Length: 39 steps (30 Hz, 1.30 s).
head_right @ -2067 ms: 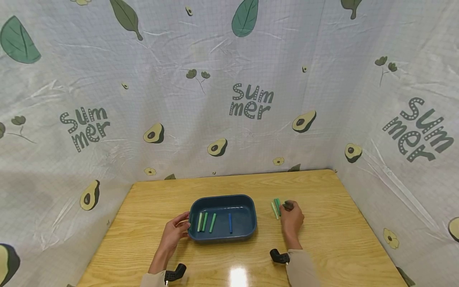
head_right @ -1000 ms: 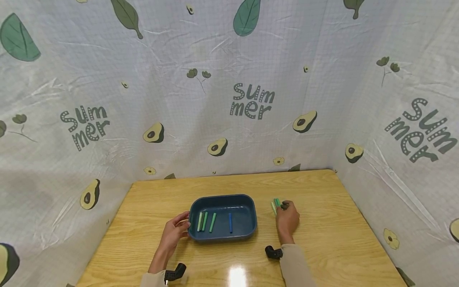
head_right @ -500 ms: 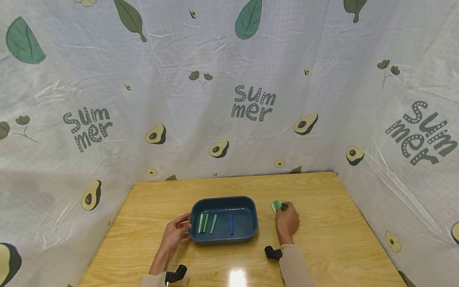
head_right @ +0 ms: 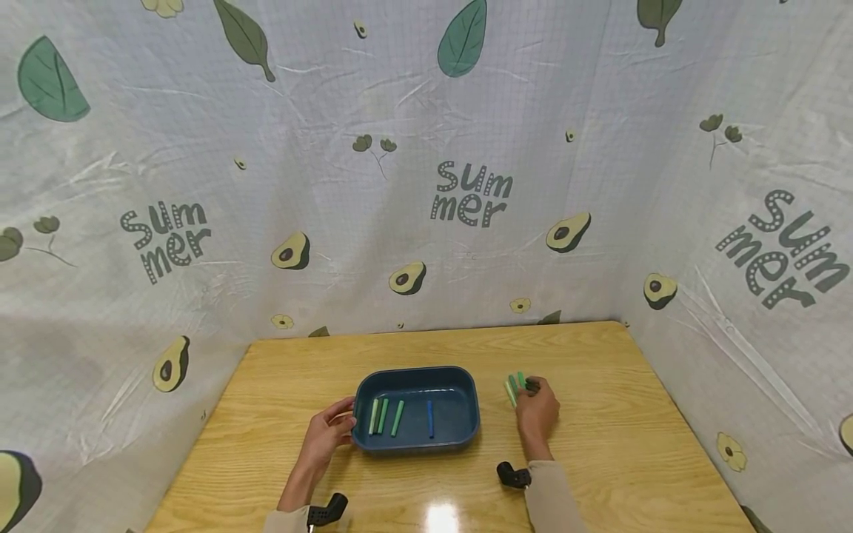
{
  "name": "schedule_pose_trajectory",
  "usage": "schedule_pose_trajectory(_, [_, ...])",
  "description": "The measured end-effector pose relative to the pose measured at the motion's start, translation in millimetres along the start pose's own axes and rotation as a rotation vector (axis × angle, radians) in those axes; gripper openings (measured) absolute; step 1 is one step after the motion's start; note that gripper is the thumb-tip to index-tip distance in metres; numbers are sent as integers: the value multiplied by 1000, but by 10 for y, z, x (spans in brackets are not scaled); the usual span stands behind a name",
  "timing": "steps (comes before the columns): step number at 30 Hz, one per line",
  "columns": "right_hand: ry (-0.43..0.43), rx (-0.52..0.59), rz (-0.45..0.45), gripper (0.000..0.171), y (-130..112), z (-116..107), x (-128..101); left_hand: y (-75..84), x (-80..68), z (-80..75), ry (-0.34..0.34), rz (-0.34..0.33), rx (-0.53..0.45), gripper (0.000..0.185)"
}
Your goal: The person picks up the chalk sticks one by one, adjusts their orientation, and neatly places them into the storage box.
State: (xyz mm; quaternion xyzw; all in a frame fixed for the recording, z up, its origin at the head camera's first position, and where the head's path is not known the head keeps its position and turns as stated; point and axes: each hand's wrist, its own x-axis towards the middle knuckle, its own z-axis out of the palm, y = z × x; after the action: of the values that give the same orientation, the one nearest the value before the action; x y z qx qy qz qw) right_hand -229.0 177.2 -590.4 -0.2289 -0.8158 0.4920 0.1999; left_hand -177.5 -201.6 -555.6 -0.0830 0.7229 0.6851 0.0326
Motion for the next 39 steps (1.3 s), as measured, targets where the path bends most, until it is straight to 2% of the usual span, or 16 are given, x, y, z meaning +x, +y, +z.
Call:
schedule_pose_trajectory(11, [-50, 42, 9, 33, -88, -113, 21, -2, 1, -1, -1, 1, 2, 45])
schedule_pose_trajectory(24, [-122, -4, -14, 41, -153, -275, 15, 0, 1, 4, 8, 0, 3, 45])
schedule_pose_trajectory(33, [-166, 14, -18, 38, -174, -402, 8, 12, -10, 1, -1, -7, 0, 45])
schedule_pose_trajectory(39, [-232, 65, 30, 39, -217, -452, 16, 16, -8, 1, -3, -5, -5, 46])
